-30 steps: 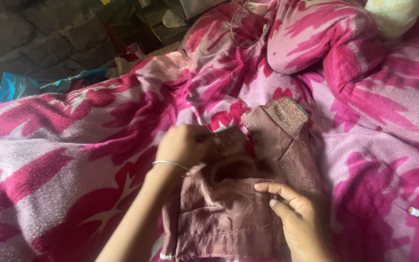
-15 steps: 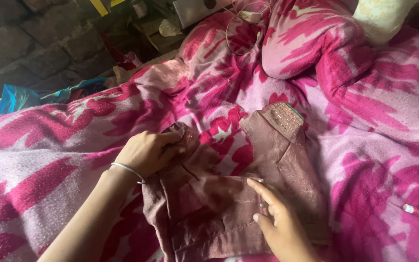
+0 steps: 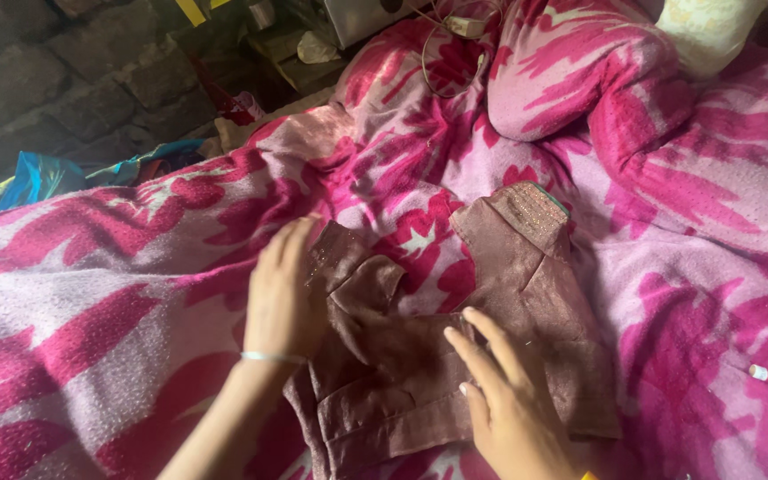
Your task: The person hand-sews a pinkish-brown blouse laid on a bed, using a needle and thread to stitch along the front opening. They repeatedly pull the thread through the fabric, smooth the garment with their hands, and continue stitching near the neckline.
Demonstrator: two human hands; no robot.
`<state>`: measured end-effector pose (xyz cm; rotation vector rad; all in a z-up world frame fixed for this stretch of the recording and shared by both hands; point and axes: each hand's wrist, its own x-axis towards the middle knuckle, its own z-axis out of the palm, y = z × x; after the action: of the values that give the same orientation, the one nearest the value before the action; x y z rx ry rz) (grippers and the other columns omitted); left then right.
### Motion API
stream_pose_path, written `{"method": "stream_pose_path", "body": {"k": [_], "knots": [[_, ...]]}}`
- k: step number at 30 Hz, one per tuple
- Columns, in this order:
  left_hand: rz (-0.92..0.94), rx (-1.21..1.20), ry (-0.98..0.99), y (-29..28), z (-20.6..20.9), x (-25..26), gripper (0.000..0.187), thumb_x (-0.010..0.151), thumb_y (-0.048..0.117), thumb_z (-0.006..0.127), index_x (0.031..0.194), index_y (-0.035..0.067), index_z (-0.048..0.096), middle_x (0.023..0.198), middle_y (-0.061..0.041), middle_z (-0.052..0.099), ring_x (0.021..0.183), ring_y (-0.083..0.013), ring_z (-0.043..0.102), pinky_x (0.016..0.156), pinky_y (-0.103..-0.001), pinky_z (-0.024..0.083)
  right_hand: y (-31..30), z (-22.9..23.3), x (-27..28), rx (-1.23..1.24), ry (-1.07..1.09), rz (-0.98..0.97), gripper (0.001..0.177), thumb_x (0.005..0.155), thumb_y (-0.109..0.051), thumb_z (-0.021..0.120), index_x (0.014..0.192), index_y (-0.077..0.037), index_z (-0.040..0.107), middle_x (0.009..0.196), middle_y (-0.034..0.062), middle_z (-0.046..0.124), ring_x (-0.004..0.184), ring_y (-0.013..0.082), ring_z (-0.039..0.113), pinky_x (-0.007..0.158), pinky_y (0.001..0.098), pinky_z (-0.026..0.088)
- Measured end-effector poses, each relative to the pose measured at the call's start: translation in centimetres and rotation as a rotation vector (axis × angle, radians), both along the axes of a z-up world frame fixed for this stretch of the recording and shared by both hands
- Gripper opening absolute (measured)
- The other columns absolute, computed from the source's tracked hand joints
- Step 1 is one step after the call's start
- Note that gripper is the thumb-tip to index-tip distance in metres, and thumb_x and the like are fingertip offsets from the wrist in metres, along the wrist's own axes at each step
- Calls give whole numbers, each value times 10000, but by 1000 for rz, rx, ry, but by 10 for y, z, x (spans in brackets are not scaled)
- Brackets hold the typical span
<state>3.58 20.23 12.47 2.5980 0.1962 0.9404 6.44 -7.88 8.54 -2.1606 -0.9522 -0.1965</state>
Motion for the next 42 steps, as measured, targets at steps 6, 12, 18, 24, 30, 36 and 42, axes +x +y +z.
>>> {"method": "stream_pose_path", "body": {"k": [6,12,18,24,30,36,42], "knots": [[-91,-44,62,-65,-22,-31,684,884,147,643,1529,88,422,1562,-223,436,1434,-416,418,1162,-508,324,21,-17,-13,-162,-93,204,576,846,-147,688,1404,-60,570,1482,102,502,1393,318,470,1156,473,316],[5,64,224,-55,-47,-49,786,887,425,651,1551,137,343,1570,-227,359,1432,-449,313,1144,-571,218,18,-41,-14,-387,-15,222,803,776,-361,762,1492,-104,505,1592,169,377,1465,382,296,1152,555,221],[25,13,212,-51,-46,-44,543,947,340,617,1449,156,525,1488,-204,482,1355,-416,440,1109,-561,291,14,-57,-9,-380,-256,323,653,803,-456,725,1381,-197,566,1556,246,379,1449,452,294,1128,579,233],[-29,-181,313,-38,-21,-11,343,923,105,597,1242,188,692,1189,-90,671,1113,-319,649,942,-433,538,14,-64,-10,-417,-198,299,670,785,-430,725,1375,-143,587,1554,262,375,1462,446,280,1132,570,241],[-282,66,241,-35,-20,24,537,727,89,712,1262,132,689,1162,-178,630,954,-383,667,765,-473,573,13,-70,-6,-405,-257,309,580,845,-428,646,1355,-158,590,1515,271,411,1411,460,335,1087,607,288],[-140,60,380,-16,-30,47,241,913,60,650,1108,167,742,1141,-108,685,893,-311,733,772,-421,597,14,-70,-6,-373,-214,343,602,869,-437,599,1414,-182,574,1488,231,428,1373,427,358,1024,586,315],[-1,-254,277,-31,-28,58,301,885,24,626,1132,150,743,1118,-170,722,929,-339,745,840,-423,605,12,-68,0,-479,-151,429,668,863,-414,595,1457,-125,498,1533,296,378,1409,506,334,1052,639,305]]}}
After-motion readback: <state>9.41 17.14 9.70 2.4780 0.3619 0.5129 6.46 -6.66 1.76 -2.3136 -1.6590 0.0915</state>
